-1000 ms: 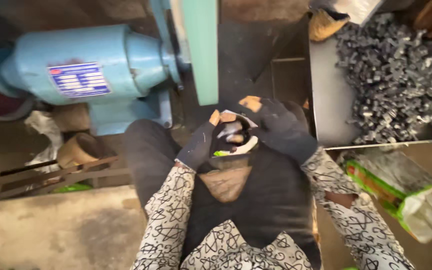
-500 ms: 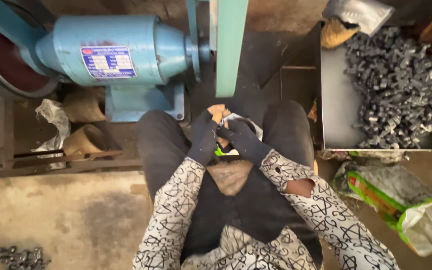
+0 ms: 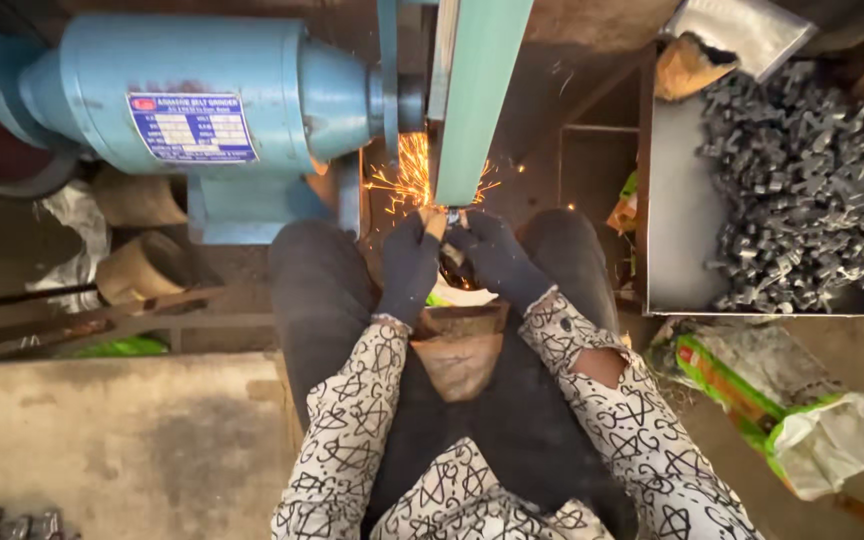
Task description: The person sits on the floor and grinds small metal pieces against a running bench grinder, producing sparks. They take pieces one at a time from a tray of finished parts, grind each piece, and place it into a container between their legs.
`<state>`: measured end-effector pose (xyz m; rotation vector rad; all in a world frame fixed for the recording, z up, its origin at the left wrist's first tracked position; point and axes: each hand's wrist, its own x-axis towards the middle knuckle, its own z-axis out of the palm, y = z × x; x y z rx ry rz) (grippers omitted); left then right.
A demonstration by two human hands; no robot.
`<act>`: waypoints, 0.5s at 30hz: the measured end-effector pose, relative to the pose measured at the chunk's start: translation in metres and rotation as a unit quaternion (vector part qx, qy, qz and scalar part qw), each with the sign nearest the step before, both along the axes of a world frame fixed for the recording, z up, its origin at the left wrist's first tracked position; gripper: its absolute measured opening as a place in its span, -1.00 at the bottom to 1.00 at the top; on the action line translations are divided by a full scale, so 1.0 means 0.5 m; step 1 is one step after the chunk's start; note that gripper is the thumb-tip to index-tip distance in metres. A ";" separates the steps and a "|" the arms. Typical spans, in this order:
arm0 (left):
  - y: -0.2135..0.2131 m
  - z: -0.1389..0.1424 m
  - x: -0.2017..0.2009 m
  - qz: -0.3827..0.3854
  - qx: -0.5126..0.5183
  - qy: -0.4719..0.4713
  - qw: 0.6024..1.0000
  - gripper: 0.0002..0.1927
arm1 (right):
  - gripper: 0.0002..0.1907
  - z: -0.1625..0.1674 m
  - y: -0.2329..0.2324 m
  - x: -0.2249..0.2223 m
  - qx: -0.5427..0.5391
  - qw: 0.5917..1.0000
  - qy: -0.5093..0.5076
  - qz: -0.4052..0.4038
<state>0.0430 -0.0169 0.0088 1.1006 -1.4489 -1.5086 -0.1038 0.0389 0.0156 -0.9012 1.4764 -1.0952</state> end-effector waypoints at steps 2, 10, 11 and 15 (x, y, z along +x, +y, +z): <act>0.002 -0.006 -0.001 -0.016 0.106 0.010 0.994 -0.73 | -0.81 -0.006 0.000 -0.002 -0.043 0.994 0.096 0.039; 0.014 -0.012 0.007 -0.050 -0.015 0.011 0.999 -0.69 | -0.77 0.026 0.019 -0.013 -0.072 0.982 0.170 0.043; 0.014 -0.011 0.007 -0.042 -0.017 -0.005 0.999 -0.69 | -0.78 0.033 0.018 -0.016 -0.092 0.976 0.196 0.035; 0.020 -0.020 -0.004 -0.070 0.029 -0.060 0.995 -0.73 | -0.76 0.044 0.017 -0.036 -0.025 0.992 0.122 0.028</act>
